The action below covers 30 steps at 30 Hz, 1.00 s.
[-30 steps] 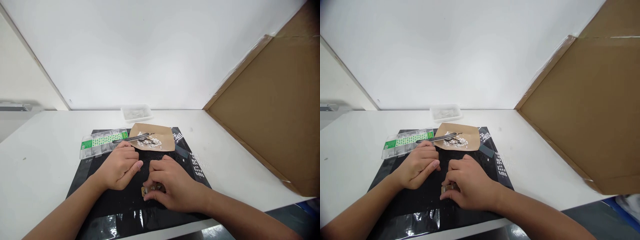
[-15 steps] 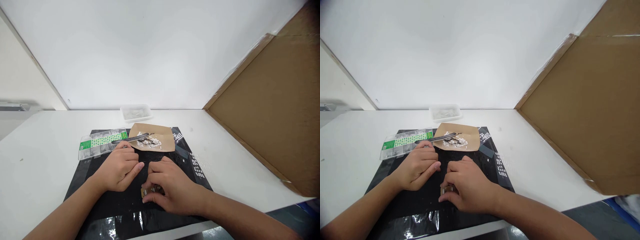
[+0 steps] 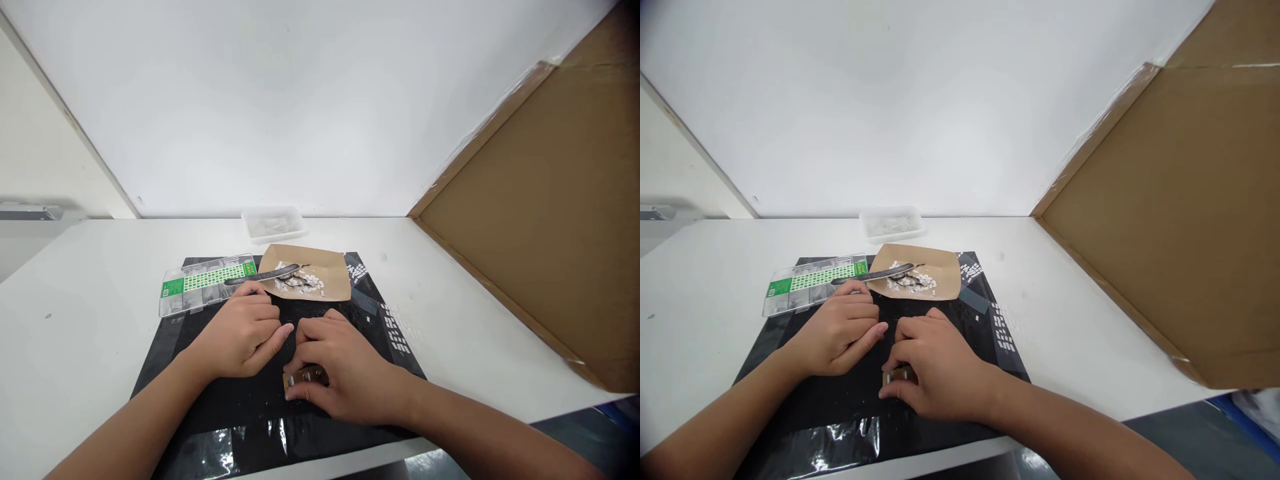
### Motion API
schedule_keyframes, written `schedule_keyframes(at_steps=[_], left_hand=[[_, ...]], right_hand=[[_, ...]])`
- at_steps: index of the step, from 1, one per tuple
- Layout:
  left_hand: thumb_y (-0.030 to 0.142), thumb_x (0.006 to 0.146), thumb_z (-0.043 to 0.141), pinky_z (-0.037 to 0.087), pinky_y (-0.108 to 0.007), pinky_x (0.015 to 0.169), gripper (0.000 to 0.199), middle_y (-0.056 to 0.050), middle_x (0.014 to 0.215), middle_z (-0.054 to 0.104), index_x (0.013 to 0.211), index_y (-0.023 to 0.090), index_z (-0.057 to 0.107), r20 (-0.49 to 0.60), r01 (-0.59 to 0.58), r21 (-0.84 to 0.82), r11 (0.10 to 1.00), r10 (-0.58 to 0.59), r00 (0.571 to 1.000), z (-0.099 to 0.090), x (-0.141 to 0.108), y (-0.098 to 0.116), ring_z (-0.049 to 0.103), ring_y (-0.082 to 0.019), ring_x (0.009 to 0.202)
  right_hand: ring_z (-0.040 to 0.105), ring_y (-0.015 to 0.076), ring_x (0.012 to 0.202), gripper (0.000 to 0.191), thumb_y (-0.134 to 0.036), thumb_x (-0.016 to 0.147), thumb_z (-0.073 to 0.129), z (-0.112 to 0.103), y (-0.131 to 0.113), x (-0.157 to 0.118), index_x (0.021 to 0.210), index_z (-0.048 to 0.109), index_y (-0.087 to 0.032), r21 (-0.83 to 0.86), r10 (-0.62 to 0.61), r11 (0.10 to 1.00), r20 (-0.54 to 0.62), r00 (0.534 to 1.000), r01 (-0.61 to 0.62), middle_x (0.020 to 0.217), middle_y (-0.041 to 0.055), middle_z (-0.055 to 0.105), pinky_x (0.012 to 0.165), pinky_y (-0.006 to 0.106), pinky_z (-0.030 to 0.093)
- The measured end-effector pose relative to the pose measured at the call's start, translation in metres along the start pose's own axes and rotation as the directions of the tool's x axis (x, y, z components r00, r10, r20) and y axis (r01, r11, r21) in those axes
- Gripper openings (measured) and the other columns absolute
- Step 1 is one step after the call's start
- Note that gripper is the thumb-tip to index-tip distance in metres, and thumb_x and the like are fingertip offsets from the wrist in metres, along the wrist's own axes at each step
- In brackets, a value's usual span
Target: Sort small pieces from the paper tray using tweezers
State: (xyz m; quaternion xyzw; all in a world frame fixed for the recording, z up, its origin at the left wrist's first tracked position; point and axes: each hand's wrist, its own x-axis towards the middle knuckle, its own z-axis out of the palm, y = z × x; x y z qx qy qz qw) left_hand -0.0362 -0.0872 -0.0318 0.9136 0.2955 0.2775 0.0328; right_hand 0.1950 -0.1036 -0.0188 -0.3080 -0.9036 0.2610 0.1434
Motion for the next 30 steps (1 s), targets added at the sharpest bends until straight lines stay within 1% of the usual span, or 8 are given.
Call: schedule_keyframes(at_steps=[10, 19, 22, 24, 28, 30], left_hand=[[0.022, 0.102, 0.05, 0.04, -0.039, 0.088, 0.04, 0.003, 0.058, 0.05, 0.063, 0.018, 0.054, -0.034, -0.01, 0.049, 0.999, 0.012, 0.999, 0.0, 0.001, 0.001, 0.043, -0.013, 0.06], [0.022, 0.102, 0.05, 0.04, -0.039, 0.087, 0.04, 0.003, 0.057, 0.05, 0.063, 0.018, 0.055, -0.035, -0.004, 0.064, 0.998, 0.006, 0.999, 0.0, 0.001, 0.002, 0.044, -0.012, 0.059], [0.022, 0.102, 0.05, 0.04, -0.039, 0.087, 0.039, 0.003, 0.057, 0.051, 0.064, 0.018, 0.056, -0.026, 0.004, 0.065, 0.998, -0.002, 1.0, 0.0, 0.0, 0.001, 0.045, -0.013, 0.059], [0.023, 0.102, 0.05, 0.04, -0.039, 0.088, 0.038, 0.003, 0.058, 0.052, 0.065, 0.018, 0.058, -0.013, 0.01, 0.068, 0.998, -0.009, 1.0, 0.001, 0.0, 0.001, 0.045, -0.013, 0.059], [0.023, 0.102, 0.051, 0.041, -0.039, 0.09, 0.036, 0.003, 0.059, 0.053, 0.068, 0.019, 0.061, 0.009, 0.002, 0.074, 0.997, -0.003, 1.0, 0.002, -0.001, 0.0, 0.047, -0.013, 0.06], [0.023, 0.102, 0.051, 0.04, -0.039, 0.091, 0.035, 0.003, 0.059, 0.054, 0.069, 0.019, 0.062, 0.019, -0.002, 0.076, 0.997, 0.001, 1.0, 0.003, -0.002, -0.001, 0.048, -0.013, 0.06]], right_hand=[[0.06, 0.0153, 0.088, 0.026, -0.048, 0.083, 0.085, -0.002, 0.0, 0.0, 0.096, 0.078, -0.027, -0.011, 0.004, 1.0, 0.023, 1.0, -0.004, 0.093, -0.0012, 0.064, 0.083, 0.036, 0.029], [0.06, 0.0148, 0.087, 0.029, -0.046, 0.077, 0.088, -0.001, 0.003, 0.0, 0.096, 0.077, -0.027, -0.026, -0.03, 0.999, 0.005, 1.0, 0.031, 0.094, -0.0022, 0.066, 0.083, 0.036, 0.027], [0.061, 0.015, 0.087, 0.034, -0.049, 0.075, 0.089, -0.002, 0.004, -0.001, 0.098, 0.077, -0.027, -0.033, -0.037, 0.999, 0.012, 0.999, 0.037, 0.096, -0.0025, 0.067, 0.084, 0.036, 0.028], [0.062, 0.0163, 0.09, 0.04, -0.052, 0.073, 0.089, -0.005, 0.004, -0.001, 0.101, 0.077, -0.027, -0.036, -0.046, 0.998, 0.025, 0.999, 0.046, 0.099, -0.0015, 0.068, 0.086, 0.036, 0.03], [0.064, 0.0179, 0.097, 0.049, -0.057, 0.073, 0.088, -0.015, 0.006, 0.001, 0.109, 0.076, -0.027, -0.012, -0.107, 0.994, 0.065, 0.992, 0.108, 0.107, 0.0006, 0.069, 0.09, 0.036, 0.034], [0.064, 0.0176, 0.096, 0.05, -0.058, 0.073, 0.087, -0.019, 0.01, 0.004, 0.109, 0.076, -0.026, 0.002, -0.134, 0.991, 0.04, 0.99, 0.134, 0.106, 0.001, 0.069, 0.09, 0.036, 0.036]])
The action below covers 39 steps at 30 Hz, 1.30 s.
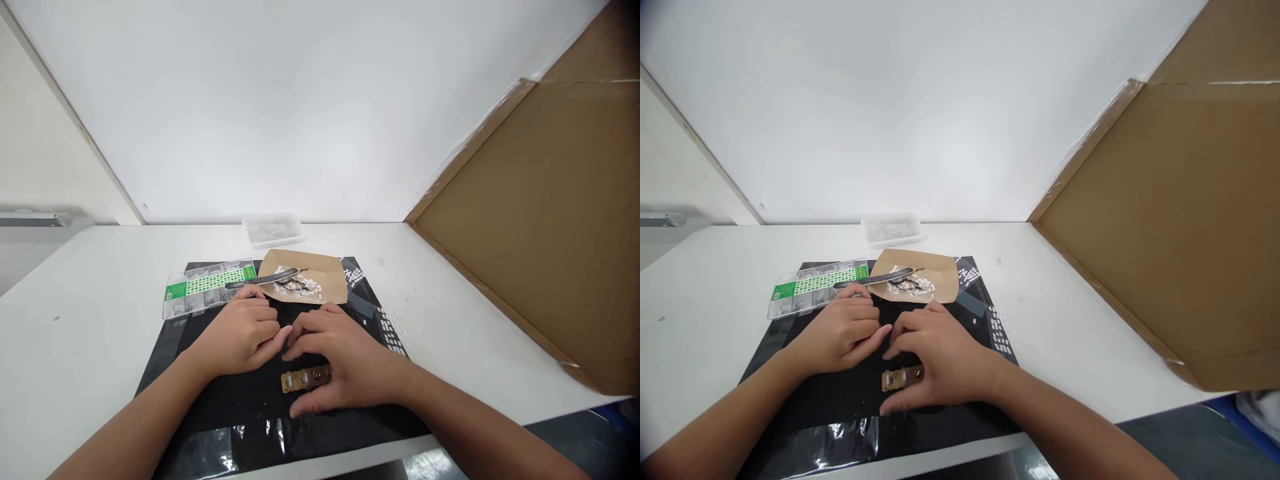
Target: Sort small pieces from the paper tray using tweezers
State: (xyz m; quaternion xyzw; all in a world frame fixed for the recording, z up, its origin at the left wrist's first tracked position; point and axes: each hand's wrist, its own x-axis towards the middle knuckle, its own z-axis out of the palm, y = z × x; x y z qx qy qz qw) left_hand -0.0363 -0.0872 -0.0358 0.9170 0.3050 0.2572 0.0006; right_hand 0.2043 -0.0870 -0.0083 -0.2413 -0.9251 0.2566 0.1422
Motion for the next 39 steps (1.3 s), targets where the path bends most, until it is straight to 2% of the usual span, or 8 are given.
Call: schedule_keyframes(at_steps=[6, 9, 13, 17, 21, 25, 31, 39], left_hand=[[0.023, 0.103, 0.05, 0.043, -0.038, 0.088, 0.034, 0.001, 0.067, 0.058, 0.072, 0.018, 0.064, 0.029, 0.021, -0.007, 1.0, -0.021, 0.999, -0.006, 0.003, 0.0, 0.053, -0.013, 0.065], [0.022, 0.102, 0.054, 0.046, -0.037, 0.085, 0.02, -0.003, 0.083, 0.067, 0.093, 0.019, 0.071, 0.033, 0.038, -0.061, 0.997, -0.036, 0.999, -0.024, 0.003, 0.012, 0.061, -0.016, 0.078], [0.017, 0.098, 0.062, 0.051, -0.037, 0.09, 0.022, -0.006, 0.105, 0.07, 0.117, 0.024, 0.071, -0.143, 0.144, -0.141, 0.979, -0.165, 0.976, -0.042, -0.009, 0.047, 0.066, -0.019, 0.098], [0.016, 0.098, 0.061, 0.059, -0.038, 0.09, 0.027, -0.012, 0.12, 0.066, 0.123, 0.023, 0.069, -0.174, 0.278, -0.252, 0.927, -0.325, 0.929, -0.023, -0.037, 0.08, 0.065, -0.023, 0.109], [0.016, 0.098, 0.063, 0.063, -0.037, 0.086, 0.03, -0.015, 0.129, 0.064, 0.127, 0.023, 0.068, -0.239, 0.32, -0.288, 0.903, -0.391, 0.889, 0.008, -0.058, 0.096, 0.07, -0.021, 0.098], [0.016, 0.098, 0.062, 0.065, -0.035, 0.08, 0.035, -0.014, 0.129, 0.065, 0.132, 0.024, 0.065, -0.193, 0.322, -0.154, 0.934, -0.348, 0.918, 0.021, -0.063, 0.101, 0.071, -0.02, 0.092], [0.017, 0.1, 0.06, 0.065, -0.031, 0.072, 0.027, -0.012, 0.126, 0.07, 0.126, 0.019, 0.066, -0.208, 0.294, 0.036, 0.955, -0.281, 0.937, 0.026, -0.057, 0.102, 0.073, -0.018, 0.082], [0.013, 0.1, 0.059, 0.064, -0.031, 0.08, 0.028, -0.011, 0.12, 0.074, 0.126, 0.017, 0.068, -0.236, 0.254, 0.094, 0.963, -0.226, 0.945, 0.029, -0.057, 0.101, 0.075, -0.022, 0.096]], right_hand=[[0.062, 0.0157, 0.082, 0.026, -0.043, 0.099, 0.066, -0.005, 0.024, 0.009, 0.09, 0.075, -0.02, 0.021, 0.029, 0.999, -0.223, 0.974, -0.025, 0.088, 0.0032, 0.07, 0.077, 0.03, 0.043], [0.059, 0.0155, 0.075, 0.03, -0.04, 0.101, 0.063, -0.005, 0.037, 0.01, 0.082, 0.069, -0.019, -0.031, 0.072, 0.996, -0.33, 0.941, -0.087, 0.077, 0.0016, 0.067, 0.072, 0.028, 0.041], [0.058, 0.0165, 0.077, 0.031, -0.04, 0.104, 0.057, -0.006, 0.045, 0.011, 0.082, 0.063, -0.019, -0.106, 0.076, 0.985, -0.44, 0.895, -0.136, 0.078, 0.0022, 0.065, 0.074, 0.029, 0.04], [0.056, 0.0163, 0.075, 0.039, -0.039, 0.109, 0.044, -0.008, 0.046, 0.01, 0.077, 0.057, -0.02, -0.114, 0.096, 0.979, -0.474, 0.875, -0.17, 0.076, 0.0022, 0.062, 0.072, 0.028, 0.038], [0.056, 0.0157, 0.074, 0.035, -0.038, 0.109, 0.044, -0.007, 0.042, 0.008, 0.082, 0.058, -0.02, -0.113, 0.102, 0.98, -0.424, 0.9, -0.164, 0.079, 0.002, 0.063, 0.07, 0.027, 0.036], [0.055, 0.0151, 0.071, 0.034, -0.039, 0.108, 0.046, -0.003, 0.037, 0.006, 0.084, 0.06, -0.019, -0.138, 0.091, 0.979, -0.376, 0.922, -0.153, 0.077, 0.0017, 0.064, 0.067, 0.027, 0.034], [0.051, 0.0134, 0.066, 0.035, -0.039, 0.107, 0.045, -0.006, 0.034, 0.004, 0.08, 0.057, -0.02, -0.131, 0.075, 0.981, -0.431, 0.899, -0.145, 0.072, -0.0002, 0.06, 0.064, 0.027, 0.032], [0.047, 0.0119, 0.061, 0.035, -0.037, 0.105, 0.047, -0.008, 0.033, 0.004, 0.075, 0.051, -0.02, -0.133, 0.069, 0.98, -0.466, 0.882, -0.147, 0.066, -0.002, 0.055, 0.061, 0.028, 0.03]])
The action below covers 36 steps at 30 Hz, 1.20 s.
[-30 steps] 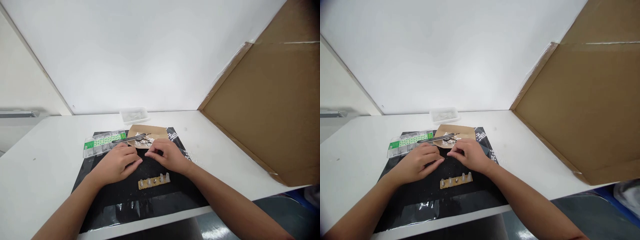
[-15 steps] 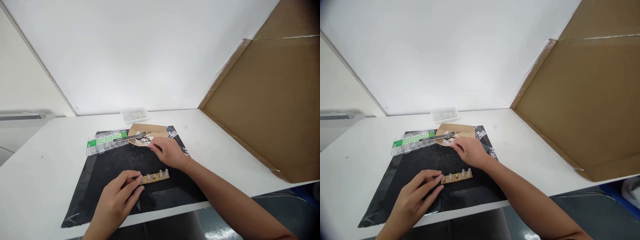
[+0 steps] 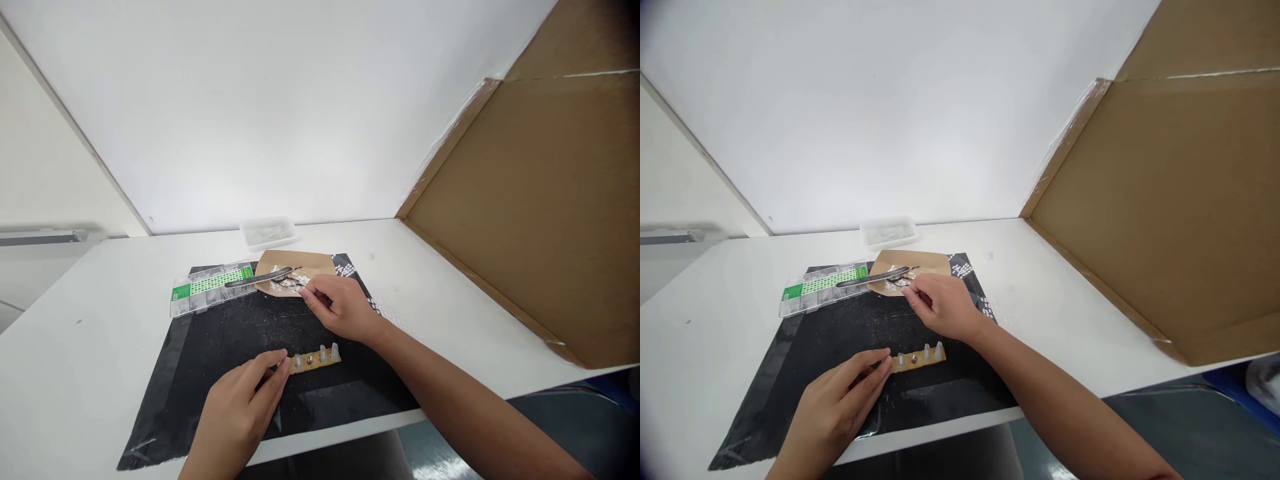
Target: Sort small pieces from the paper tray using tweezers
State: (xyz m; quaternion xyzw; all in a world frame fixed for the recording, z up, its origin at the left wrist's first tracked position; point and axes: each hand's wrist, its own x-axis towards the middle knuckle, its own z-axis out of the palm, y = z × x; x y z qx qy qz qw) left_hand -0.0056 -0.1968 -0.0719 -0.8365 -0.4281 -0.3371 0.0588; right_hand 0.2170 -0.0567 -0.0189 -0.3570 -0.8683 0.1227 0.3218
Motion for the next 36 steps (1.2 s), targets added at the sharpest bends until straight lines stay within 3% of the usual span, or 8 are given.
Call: schedule_keyframes(at_steps=[3, 8, 17, 23, 30, 36], left_hand=[[0.01, 0.1, 0.058, 0.063, -0.032, 0.082, 0.028, -0.01, 0.115, 0.075, 0.125, 0.016, 0.069, 0.001, 0.01, 0.016, 1.0, -0.01, 1.0, 0.002, -0.002, 0.0, 0.075, -0.021, 0.095], [0.011, 0.098, 0.064, 0.058, -0.029, 0.073, 0.022, -0.005, 0.104, 0.077, 0.118, 0.017, 0.072, -0.018, 0.017, 0.035, 0.999, -0.016, 1.0, 0.002, 0.004, 0.003, 0.071, -0.015, 0.078], [0.013, 0.101, 0.061, 0.056, -0.025, 0.066, 0.018, -0.001, 0.093, 0.077, 0.112, 0.019, 0.075, -0.056, 0.051, -0.008, 0.999, -0.052, 0.997, -0.001, 0.014, 0.006, 0.069, -0.012, 0.071], [0.014, 0.1, 0.062, 0.059, -0.025, 0.07, 0.019, -0.001, 0.097, 0.078, 0.113, 0.021, 0.075, -0.044, 0.078, -0.042, 0.996, -0.08, 0.996, 0.002, 0.01, 0.004, 0.071, -0.013, 0.073], [0.011, 0.1, 0.061, 0.061, -0.026, 0.072, 0.029, -0.004, 0.112, 0.078, 0.126, 0.019, 0.071, -0.055, 0.014, 0.021, 1.0, -0.013, 0.998, 0.003, 0.001, 0.0, 0.075, -0.016, 0.083], [0.013, 0.099, 0.063, 0.062, -0.026, 0.076, 0.036, -0.005, 0.114, 0.078, 0.135, 0.02, 0.066, -0.041, 0.027, -0.007, 1.0, -0.027, 0.999, 0.004, -0.003, -0.002, 0.076, -0.017, 0.089]], right_hand=[[0.046, 0.0112, 0.059, 0.034, -0.035, 0.105, 0.047, 0.001, 0.0, 0.0, 0.074, 0.05, -0.02, 0.006, -0.008, 1.0, 0.008, 1.0, 0.008, 0.064, -0.0029, 0.053, 0.06, 0.028, 0.029], [0.042, 0.0089, 0.054, 0.035, -0.032, 0.102, 0.051, 0.002, 0.0, 0.0, 0.07, 0.046, -0.02, 0.034, -0.034, 0.999, -0.013, 0.999, 0.035, 0.06, -0.0048, 0.049, 0.057, 0.026, 0.028], [0.041, 0.0082, 0.054, 0.033, -0.031, 0.102, 0.052, -0.001, -0.003, -0.002, 0.071, 0.048, -0.02, 0.033, -0.076, 0.996, -0.046, 0.996, 0.078, 0.06, -0.0054, 0.049, 0.056, 0.026, 0.027], [0.041, 0.0085, 0.055, 0.034, -0.032, 0.102, 0.052, 0.002, 0.0, -0.001, 0.07, 0.048, -0.019, 0.017, -0.078, 0.997, -0.016, 0.997, 0.078, 0.06, -0.005, 0.048, 0.057, 0.026, 0.027], [0.045, 0.0094, 0.056, 0.032, -0.032, 0.101, 0.053, 0.006, 0.008, 0.001, 0.072, 0.051, -0.019, 0.021, -0.037, 0.999, 0.024, 0.999, 0.036, 0.061, -0.004, 0.053, 0.059, 0.026, 0.028], [0.046, 0.01, 0.057, 0.032, -0.033, 0.102, 0.052, 0.006, 0.011, 0.002, 0.073, 0.052, -0.019, 0.018, -0.035, 0.999, 0.036, 0.999, 0.034, 0.063, -0.003, 0.055, 0.059, 0.026, 0.029]])
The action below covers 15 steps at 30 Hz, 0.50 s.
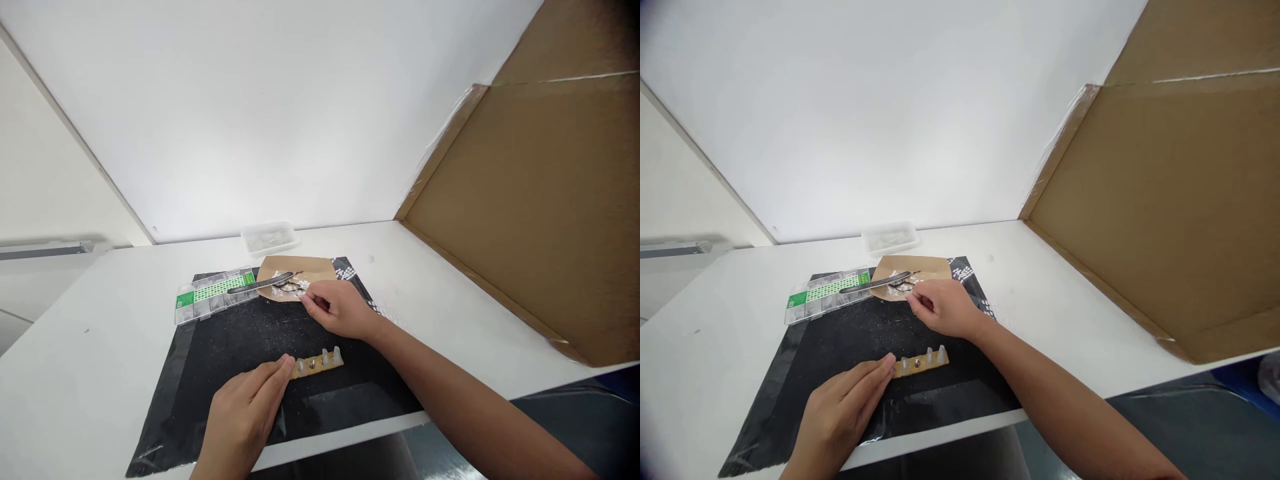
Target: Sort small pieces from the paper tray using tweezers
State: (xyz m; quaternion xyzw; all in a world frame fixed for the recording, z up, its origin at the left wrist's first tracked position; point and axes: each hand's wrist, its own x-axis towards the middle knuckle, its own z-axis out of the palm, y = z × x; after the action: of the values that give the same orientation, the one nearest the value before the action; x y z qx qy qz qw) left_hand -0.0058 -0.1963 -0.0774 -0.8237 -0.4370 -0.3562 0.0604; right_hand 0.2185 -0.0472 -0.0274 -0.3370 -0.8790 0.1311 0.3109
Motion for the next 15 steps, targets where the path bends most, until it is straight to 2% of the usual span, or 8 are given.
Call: schedule_keyframes(at_steps=[3, 11, 13, 15], left_hand=[[0.015, 0.099, 0.065, 0.063, -0.027, 0.079, 0.039, -0.006, 0.113, 0.078, 0.137, 0.019, 0.063, -0.02, 0.028, 0.0, 1.0, -0.028, 0.999, 0.0006, -0.0011, 0.0001, 0.077, -0.018, 0.089], [0.015, 0.097, 0.067, 0.064, -0.027, 0.089, 0.035, -0.007, 0.123, 0.075, 0.132, 0.02, 0.064, -0.021, 0.07, -0.095, 0.993, -0.072, 0.997, 0.0002, 0.0018, -0.002, 0.074, -0.018, 0.106], [0.018, 0.095, 0.07, 0.064, -0.028, 0.088, 0.035, -0.009, 0.126, 0.073, 0.129, 0.02, 0.065, -0.025, 0.082, -0.122, 0.989, -0.086, 0.996, -0.0008, 0.0011, -0.0007, 0.074, -0.018, 0.103], [0.023, 0.093, 0.074, 0.064, -0.027, 0.08, 0.032, -0.01, 0.125, 0.072, 0.125, 0.02, 0.066, -0.049, 0.121, -0.16, 0.98, -0.13, 0.99, -0.0043, 0.0017, 0.0015, 0.074, -0.017, 0.094]], right_hand=[[0.046, 0.01, 0.056, 0.032, -0.033, 0.102, 0.052, -0.0005, 0.0001, 0.0003, 0.073, 0.052, -0.019, -0.004, 0.001, 1.0, -0.003, 1.0, -0.001, 0.062, -0.0032, 0.055, 0.059, 0.026, 0.029], [0.047, 0.0115, 0.058, 0.034, -0.034, 0.103, 0.051, -0.0001, 0.0047, 0.0001, 0.072, 0.054, -0.019, -0.031, -0.007, 1.0, -0.01, 1.0, 0.006, 0.064, -0.0017, 0.056, 0.06, 0.027, 0.03], [0.049, 0.0122, 0.06, 0.034, -0.035, 0.104, 0.05, 0.0003, 0.0057, 0.0005, 0.074, 0.056, -0.02, -0.037, -0.011, 0.999, -0.034, 0.999, 0.01, 0.066, -0.0009, 0.059, 0.061, 0.026, 0.032], [0.055, 0.0138, 0.065, 0.032, -0.036, 0.105, 0.05, -0.0004, 0.0074, 0.0015, 0.08, 0.061, -0.02, -0.031, -0.02, 0.999, -0.077, 0.997, 0.018, 0.072, 0.0013, 0.065, 0.065, 0.026, 0.037]])
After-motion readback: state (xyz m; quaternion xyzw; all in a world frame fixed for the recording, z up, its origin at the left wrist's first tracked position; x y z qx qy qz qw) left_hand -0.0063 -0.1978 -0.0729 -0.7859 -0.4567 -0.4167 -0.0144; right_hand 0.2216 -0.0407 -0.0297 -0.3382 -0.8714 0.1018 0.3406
